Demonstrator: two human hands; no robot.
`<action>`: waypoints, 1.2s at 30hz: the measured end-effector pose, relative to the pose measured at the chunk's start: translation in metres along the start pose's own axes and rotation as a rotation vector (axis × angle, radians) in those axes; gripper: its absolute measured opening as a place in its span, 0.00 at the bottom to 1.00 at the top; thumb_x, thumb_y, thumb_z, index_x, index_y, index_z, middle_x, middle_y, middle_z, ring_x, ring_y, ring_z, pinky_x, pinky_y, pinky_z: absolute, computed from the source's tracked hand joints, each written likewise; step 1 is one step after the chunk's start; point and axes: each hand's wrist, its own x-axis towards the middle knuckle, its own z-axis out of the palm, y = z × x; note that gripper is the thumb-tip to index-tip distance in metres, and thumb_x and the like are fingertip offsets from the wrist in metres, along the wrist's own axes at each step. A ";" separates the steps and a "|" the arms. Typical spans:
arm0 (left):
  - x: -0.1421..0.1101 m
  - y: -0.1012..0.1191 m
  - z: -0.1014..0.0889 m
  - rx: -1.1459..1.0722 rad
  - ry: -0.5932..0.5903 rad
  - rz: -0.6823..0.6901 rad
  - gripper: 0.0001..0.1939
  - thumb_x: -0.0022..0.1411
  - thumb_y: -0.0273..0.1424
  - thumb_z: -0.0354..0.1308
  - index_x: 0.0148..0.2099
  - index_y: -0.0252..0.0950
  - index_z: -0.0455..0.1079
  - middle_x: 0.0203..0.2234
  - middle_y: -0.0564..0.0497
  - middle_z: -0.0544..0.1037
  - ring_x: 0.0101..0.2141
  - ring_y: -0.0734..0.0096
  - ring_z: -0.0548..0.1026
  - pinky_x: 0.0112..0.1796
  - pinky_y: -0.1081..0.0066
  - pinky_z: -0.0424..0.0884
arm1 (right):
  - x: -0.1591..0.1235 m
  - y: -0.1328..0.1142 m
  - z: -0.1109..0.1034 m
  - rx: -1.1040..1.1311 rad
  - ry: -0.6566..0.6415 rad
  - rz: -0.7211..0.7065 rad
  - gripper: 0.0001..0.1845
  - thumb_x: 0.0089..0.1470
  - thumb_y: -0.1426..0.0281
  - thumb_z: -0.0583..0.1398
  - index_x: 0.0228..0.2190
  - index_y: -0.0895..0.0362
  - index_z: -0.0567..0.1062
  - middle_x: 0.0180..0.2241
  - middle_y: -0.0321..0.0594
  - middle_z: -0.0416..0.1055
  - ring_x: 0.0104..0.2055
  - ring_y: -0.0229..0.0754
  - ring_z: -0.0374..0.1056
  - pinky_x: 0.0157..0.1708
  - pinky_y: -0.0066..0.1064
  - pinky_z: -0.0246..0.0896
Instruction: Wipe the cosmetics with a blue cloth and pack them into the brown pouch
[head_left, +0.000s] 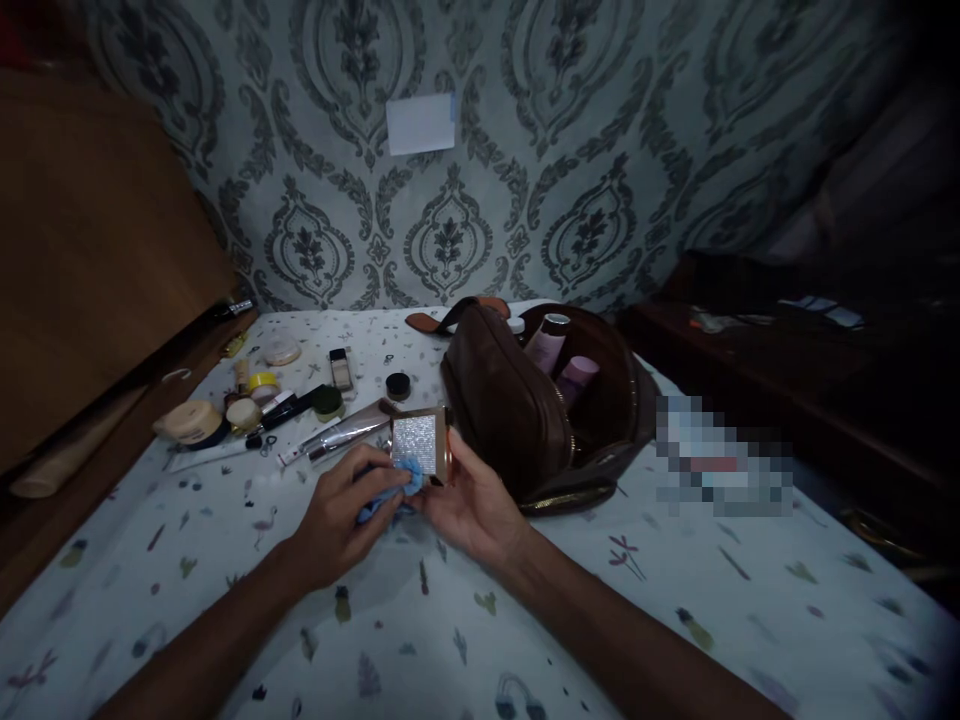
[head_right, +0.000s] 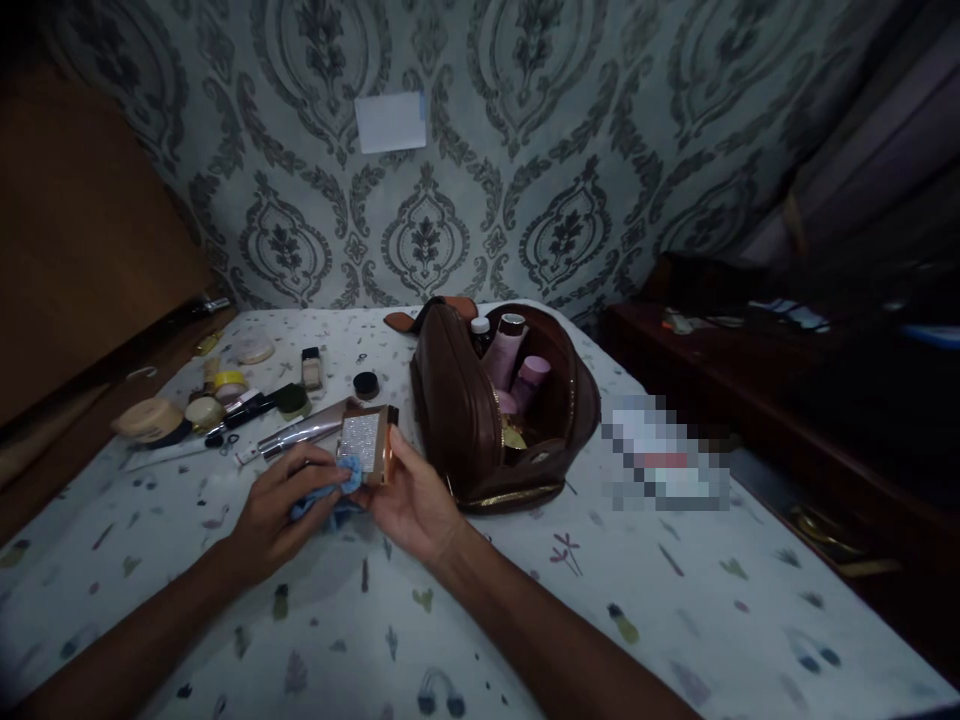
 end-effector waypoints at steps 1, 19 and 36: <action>-0.001 0.000 0.000 0.008 -0.003 0.009 0.13 0.66 0.23 0.55 0.51 0.38 0.69 0.39 0.46 0.71 0.38 0.68 0.73 0.37 0.69 0.72 | 0.000 0.001 0.001 -0.023 -0.009 0.001 0.18 0.51 0.56 0.68 0.40 0.54 0.78 0.37 0.40 0.79 0.40 0.45 0.71 0.42 0.39 0.69; -0.004 -0.016 -0.007 0.025 0.074 -0.160 0.13 0.68 0.31 0.54 0.53 0.37 0.68 0.41 0.47 0.76 0.41 0.64 0.75 0.42 0.67 0.71 | -0.002 0.007 -0.003 -0.150 0.011 -0.057 0.22 0.46 0.58 0.72 0.40 0.55 0.76 0.42 0.40 0.79 0.44 0.43 0.73 0.42 0.34 0.67; 0.006 -0.011 -0.017 0.032 0.168 -0.697 0.22 0.60 0.52 0.51 0.30 0.39 0.71 0.17 0.57 0.72 0.19 0.69 0.69 0.21 0.73 0.66 | -0.001 0.019 -0.008 -0.625 -0.040 -0.042 0.34 0.32 0.42 0.70 0.24 0.58 0.67 0.24 0.30 0.66 0.26 0.33 0.63 0.27 0.27 0.61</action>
